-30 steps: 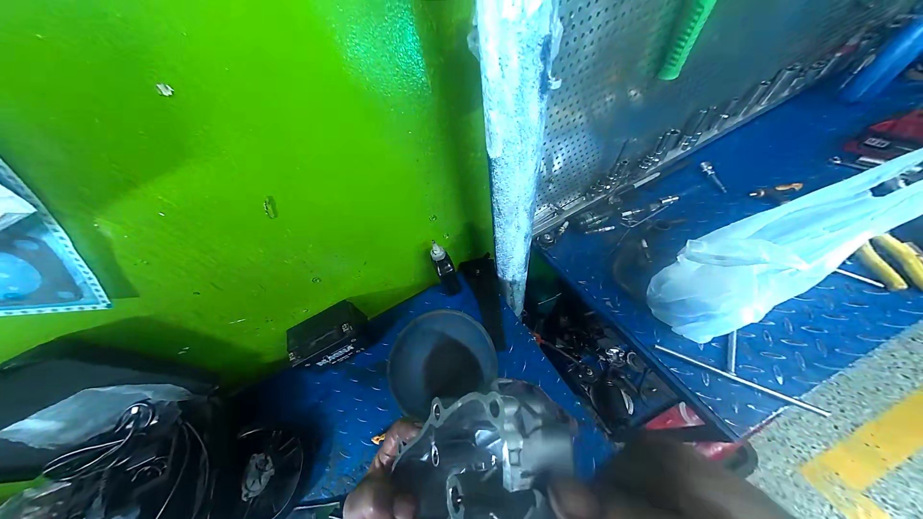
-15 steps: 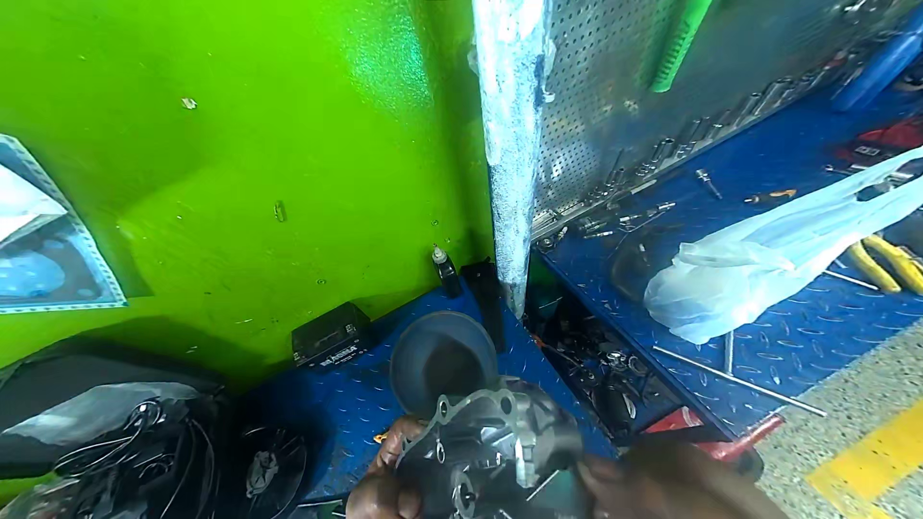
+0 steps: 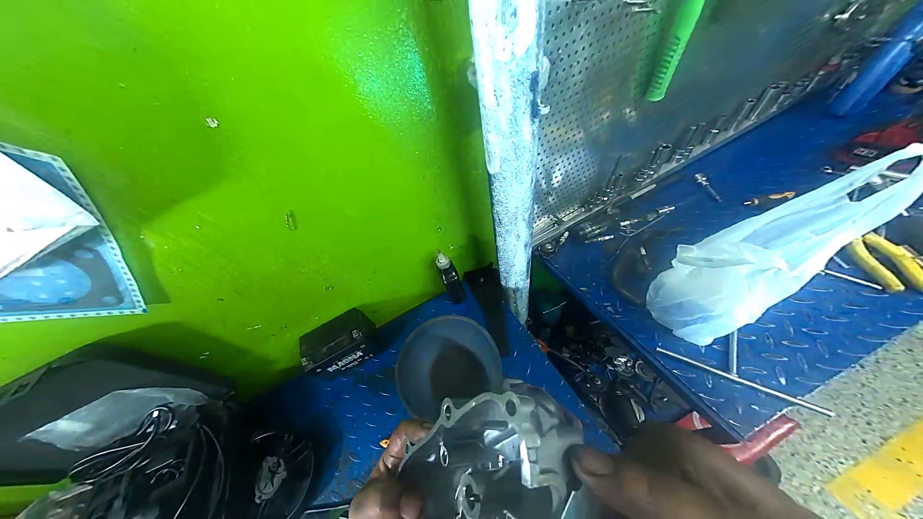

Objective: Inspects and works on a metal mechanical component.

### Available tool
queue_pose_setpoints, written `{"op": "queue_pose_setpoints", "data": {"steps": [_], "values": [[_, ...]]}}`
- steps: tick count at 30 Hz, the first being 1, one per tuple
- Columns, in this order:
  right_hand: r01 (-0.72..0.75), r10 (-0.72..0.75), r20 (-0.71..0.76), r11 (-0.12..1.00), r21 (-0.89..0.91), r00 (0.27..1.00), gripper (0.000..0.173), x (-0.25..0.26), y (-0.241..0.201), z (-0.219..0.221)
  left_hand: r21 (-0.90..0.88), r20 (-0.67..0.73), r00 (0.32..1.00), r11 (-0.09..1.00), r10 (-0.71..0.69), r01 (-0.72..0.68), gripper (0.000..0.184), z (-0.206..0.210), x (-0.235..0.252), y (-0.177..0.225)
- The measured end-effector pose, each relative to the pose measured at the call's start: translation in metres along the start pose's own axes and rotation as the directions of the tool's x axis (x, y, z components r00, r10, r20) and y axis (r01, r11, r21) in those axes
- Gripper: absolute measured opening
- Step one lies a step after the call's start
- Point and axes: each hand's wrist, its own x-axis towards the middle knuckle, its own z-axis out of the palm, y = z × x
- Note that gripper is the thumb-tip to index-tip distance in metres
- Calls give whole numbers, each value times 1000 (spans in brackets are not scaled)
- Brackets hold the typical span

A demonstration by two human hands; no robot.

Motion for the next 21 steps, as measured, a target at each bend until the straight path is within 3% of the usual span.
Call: {"op": "queue_pose_setpoints", "data": {"steps": [8, 11, 14, 21], "values": [[165, -101, 238, 949, -267, 966, 30, 13, -5, -35, -13, -58, 998, 999, -39, 39, 42, 5, -2, 5], [217, -144, 217, 906, -363, 965, 33, 15, -4, -35, -21, -62, 998, 999, -33, 32, 44, 2, -4, 4], [241, -194, 167, 909, -340, 967, 29, 11, -4, -36, 21, -22, 998, 998, -51, 52, 45, 1, -4, 10], [349, -298, 189, 860, -372, 936, 34, 15, 6, -32, -17, -109, 992, 998, -55, 54, 46, 8, -2, 8]]}}
